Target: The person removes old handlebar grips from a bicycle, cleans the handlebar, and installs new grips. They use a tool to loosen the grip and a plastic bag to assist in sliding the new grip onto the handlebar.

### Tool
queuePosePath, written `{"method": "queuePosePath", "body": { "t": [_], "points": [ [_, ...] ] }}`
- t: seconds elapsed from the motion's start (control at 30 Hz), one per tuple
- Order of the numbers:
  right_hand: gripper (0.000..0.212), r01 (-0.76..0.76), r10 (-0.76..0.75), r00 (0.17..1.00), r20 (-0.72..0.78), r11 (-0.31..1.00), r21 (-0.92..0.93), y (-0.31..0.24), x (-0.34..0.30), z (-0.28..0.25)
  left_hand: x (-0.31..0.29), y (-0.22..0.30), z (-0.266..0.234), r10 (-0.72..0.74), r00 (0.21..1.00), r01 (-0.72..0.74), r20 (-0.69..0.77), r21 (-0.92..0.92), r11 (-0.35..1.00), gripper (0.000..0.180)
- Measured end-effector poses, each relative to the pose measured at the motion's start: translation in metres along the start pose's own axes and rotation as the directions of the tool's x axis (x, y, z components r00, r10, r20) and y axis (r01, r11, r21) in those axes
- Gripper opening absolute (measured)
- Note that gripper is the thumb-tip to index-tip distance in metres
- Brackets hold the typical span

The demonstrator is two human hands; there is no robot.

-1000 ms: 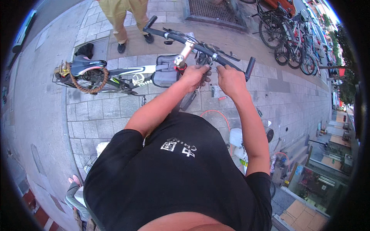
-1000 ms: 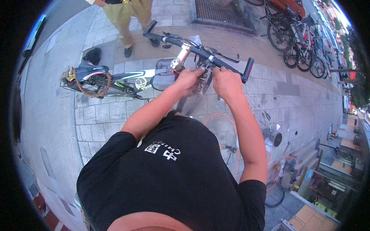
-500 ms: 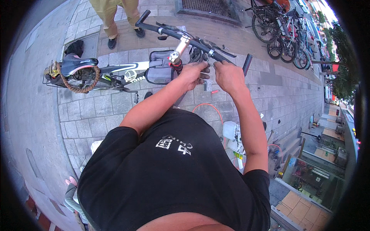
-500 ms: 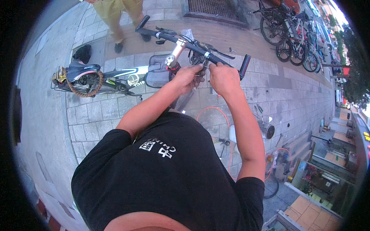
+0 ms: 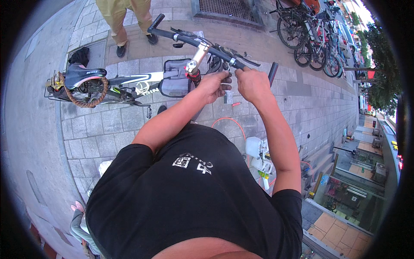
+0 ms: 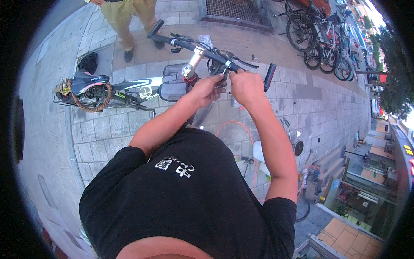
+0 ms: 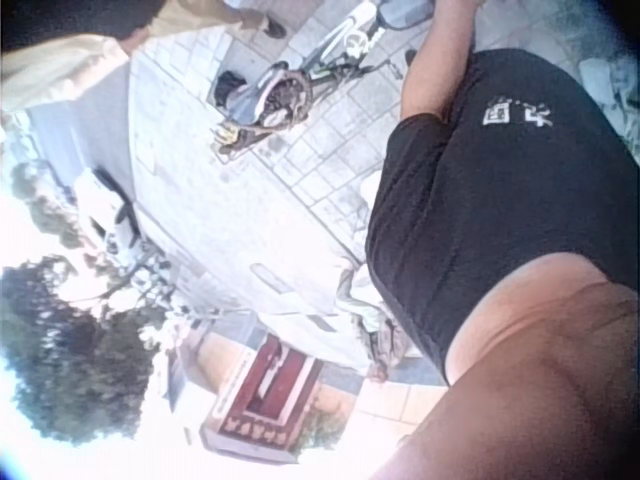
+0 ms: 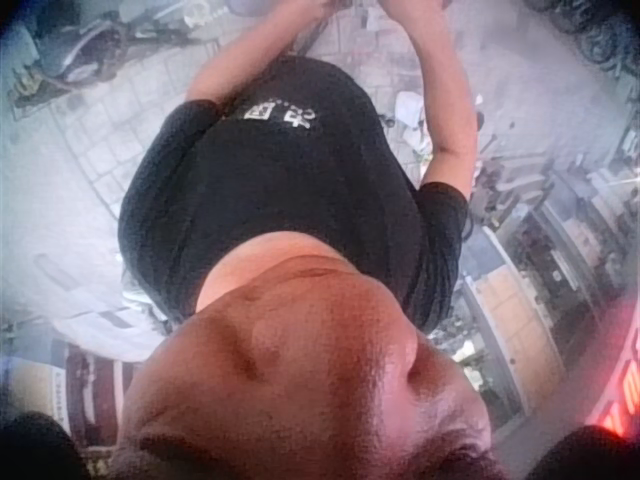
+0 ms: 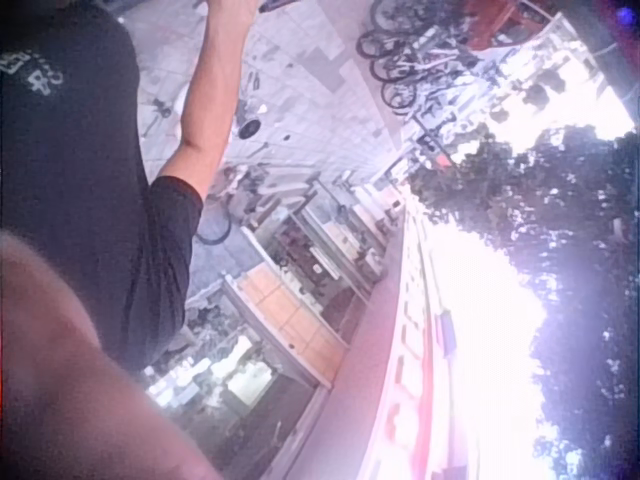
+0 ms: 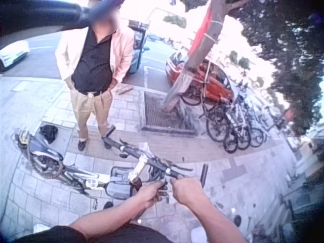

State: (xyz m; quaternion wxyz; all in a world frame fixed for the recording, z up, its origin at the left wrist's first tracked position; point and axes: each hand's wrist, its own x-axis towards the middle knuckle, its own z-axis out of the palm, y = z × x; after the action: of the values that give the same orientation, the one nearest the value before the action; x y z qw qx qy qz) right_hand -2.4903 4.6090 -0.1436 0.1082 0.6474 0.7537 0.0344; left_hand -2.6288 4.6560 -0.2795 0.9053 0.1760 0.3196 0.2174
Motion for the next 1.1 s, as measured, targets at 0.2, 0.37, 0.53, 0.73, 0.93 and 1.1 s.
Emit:
{"method": "queuePosePath", "body": {
  "t": [0.2,0.37,0.53,0.73,0.93,1.1],
  "points": [
    [0.016,0.011,-0.006,0.989,0.148,0.999,-0.035,-0.001,0.012,-0.01,0.027,-0.023,-0.01,0.024,0.981,0.022,0.191,-0.237,0.971,0.025],
    [0.016,0.05,-0.024,0.963,0.269,0.995,-0.087,-0.006,0.025,-0.033,0.01,-0.002,-0.004,-0.092,0.984,0.133,0.154,-0.277,0.952,0.023],
    [0.014,0.113,-0.069,0.954,0.292,0.985,-0.134,-0.012,0.037,-0.043,0.011,0.011,0.005,-0.109,0.991,0.127,0.071,-0.339,0.932,0.022],
    [0.017,0.13,-0.068,0.937,0.343,0.978,-0.162,-0.025,0.059,-0.041,0.007,0.015,0.011,-0.114,0.992,0.128,0.057,-0.44,0.889,0.018],
    [0.017,0.053,-0.035,0.952,0.303,0.997,-0.054,-0.008,0.031,-0.026,-0.013,0.018,0.037,-0.067,0.995,0.045,-0.073,-0.268,0.962,0.019],
    [0.012,0.061,-0.049,0.986,0.158,0.995,-0.073,-0.01,0.029,-0.02,0.001,0.007,0.031,-0.032,0.999,0.016,-0.041,-0.332,0.943,0.02]
  ]
}}
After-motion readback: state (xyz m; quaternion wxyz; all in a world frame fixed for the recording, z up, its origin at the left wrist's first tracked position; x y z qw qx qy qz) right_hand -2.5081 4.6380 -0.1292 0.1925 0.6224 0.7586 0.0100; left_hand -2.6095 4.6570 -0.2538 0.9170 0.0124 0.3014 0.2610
